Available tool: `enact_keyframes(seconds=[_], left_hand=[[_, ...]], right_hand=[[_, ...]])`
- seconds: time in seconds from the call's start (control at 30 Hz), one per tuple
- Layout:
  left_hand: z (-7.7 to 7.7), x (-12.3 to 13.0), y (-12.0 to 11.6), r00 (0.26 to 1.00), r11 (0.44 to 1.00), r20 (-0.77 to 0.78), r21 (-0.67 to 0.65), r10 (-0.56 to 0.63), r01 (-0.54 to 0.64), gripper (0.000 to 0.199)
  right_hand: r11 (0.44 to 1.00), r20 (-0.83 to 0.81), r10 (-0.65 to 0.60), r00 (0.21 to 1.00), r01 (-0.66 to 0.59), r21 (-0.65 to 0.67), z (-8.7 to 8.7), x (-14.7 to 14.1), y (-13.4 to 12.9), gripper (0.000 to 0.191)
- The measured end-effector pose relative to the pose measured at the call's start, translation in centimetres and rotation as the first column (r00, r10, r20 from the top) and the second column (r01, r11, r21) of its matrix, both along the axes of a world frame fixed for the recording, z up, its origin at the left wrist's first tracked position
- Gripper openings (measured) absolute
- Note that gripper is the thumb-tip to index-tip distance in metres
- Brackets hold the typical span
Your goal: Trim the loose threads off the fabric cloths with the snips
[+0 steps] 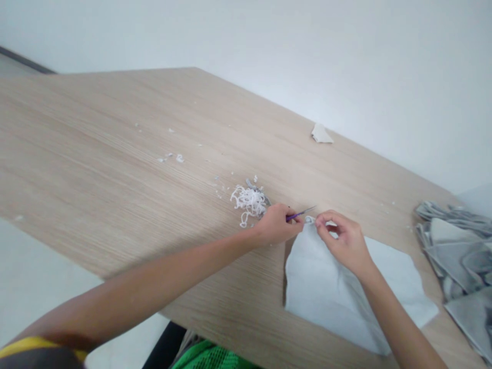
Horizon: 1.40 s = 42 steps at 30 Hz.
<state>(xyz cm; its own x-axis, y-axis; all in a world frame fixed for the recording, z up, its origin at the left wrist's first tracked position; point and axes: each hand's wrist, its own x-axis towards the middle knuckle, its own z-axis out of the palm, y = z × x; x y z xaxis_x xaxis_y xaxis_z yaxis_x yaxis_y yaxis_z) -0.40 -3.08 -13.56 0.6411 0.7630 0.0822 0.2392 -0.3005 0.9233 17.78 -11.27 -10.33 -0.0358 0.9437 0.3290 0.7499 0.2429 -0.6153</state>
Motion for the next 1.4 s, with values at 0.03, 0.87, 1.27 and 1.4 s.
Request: enact_keyframes(seconds=[0.03, 0.87, 1.27, 1.4], left_hand=[[0.1, -0.1, 0.1, 1.0, 1.0, -0.003, 0.009, -0.01, 0.01, 0.027], [3.5, -3.3, 1.1, 0.962, 0.615, -0.26, 0.746, -0.088, 0.258, 0.038], [4.5, -2.0, -0.3, 0.968, 0.37, -0.252, 0.9, 0.011, 0.23, 0.033], [4.6, -1.6, -0.8, 0.959, 0.333, -0.282, 0.908, 0.037, 0.254, 0.033]], right_hand=[[0.999, -0.062, -0.025, 0.998, 0.023, -0.032, 0.1, 0.0, -0.2, 0.012], [0.972, -0.172, -0.211, 0.962, 0.225, 0.066, 0.7, -0.7, -3.1, 0.007], [0.937, 0.049, -0.284, 0.957, 0.267, 0.223, 2.3, -2.1, -3.8, 0.007], [0.925, 0.104, -0.294, 0.95, 0.255, 0.282, 2.4, -2.3, -3.8, 0.007]])
